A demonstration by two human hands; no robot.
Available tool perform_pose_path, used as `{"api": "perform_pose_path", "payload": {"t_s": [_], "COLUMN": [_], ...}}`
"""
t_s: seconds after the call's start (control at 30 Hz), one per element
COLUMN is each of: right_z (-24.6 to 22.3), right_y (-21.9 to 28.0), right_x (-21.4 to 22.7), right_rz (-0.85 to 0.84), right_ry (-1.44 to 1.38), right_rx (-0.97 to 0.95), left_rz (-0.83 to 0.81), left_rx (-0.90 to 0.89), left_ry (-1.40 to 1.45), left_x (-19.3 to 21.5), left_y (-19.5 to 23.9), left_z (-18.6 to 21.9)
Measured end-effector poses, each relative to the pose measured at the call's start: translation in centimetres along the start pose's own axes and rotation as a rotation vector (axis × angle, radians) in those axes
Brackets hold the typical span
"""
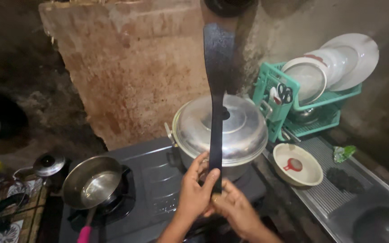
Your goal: The person washes a metal pot in the sink, rinses it, and places it in a drying rack. Then they open a pot on the stove, stir a yellow liquid with a spatula, and cover it. Finally, they retrieve a coconut from a cabinet, wash it, and place it in the sink.
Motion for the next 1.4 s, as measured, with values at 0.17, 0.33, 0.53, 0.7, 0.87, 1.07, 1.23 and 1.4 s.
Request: {"api": "perform_pose_path", "payload": {"t_s": [0.17, 0.33, 0.53, 0.7, 0.87, 1.07, 1.23, 1.4], "right_z": [-4.6, -9.6, -16.7, -19.2, -21.2, -22.4, -21.7, -20.9], "right_y": [1.2, 0.1, 2.5, 4.9, 7.1, 6.7, 5.8, 4.6], "right_x": [1.1, 7.1, 16.1, 23.1, 28.3, 27.9, 26.8, 24.5], "right_rz": [-0.121, 0.139, 0.387, 0.420, 0.629, 0.520, 0.493, 0.255], "right_ry": [-0.115, -0.144, 0.328, 0.336, 0.646, 0.661, 0.540, 0.299], "right_rx": [0.187, 0.210, 0.171, 0.199, 0.205, 0.288, 0.083, 0.129], "left_rz": [-0.179, -0.210, -0.111, -0.156, -0.161, -0.154, -0.179, -0.004], "left_rx": [-0.099, -0.466, -0.620, -0.296, -0.155, -0.113, -0.046, -0.082], "left_ry": [-0.088, -0.601, -0.815, -1.245, -1.479, -1.443, -1.372, -1.211], "left_x": [-3.8, -9.5, -9.3, -8.0, -7.1, -5.6, -5.0, -4.0], "left_y": [-2.1, -2.2, -9.0, -18.9, -23.9, -26.4, -26.1, -25.5], "left_z": [0.1, 3.5, 6.5, 1.3, -4.2, -7.2, -7.4, -5.1]}}
Point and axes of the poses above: each hand's wrist, its own y-axis away from the middle knuckle, its own x-axis out of the back of the hand, z = x × y, the point moved 9 cm from there along -y, towards the middle knuckle
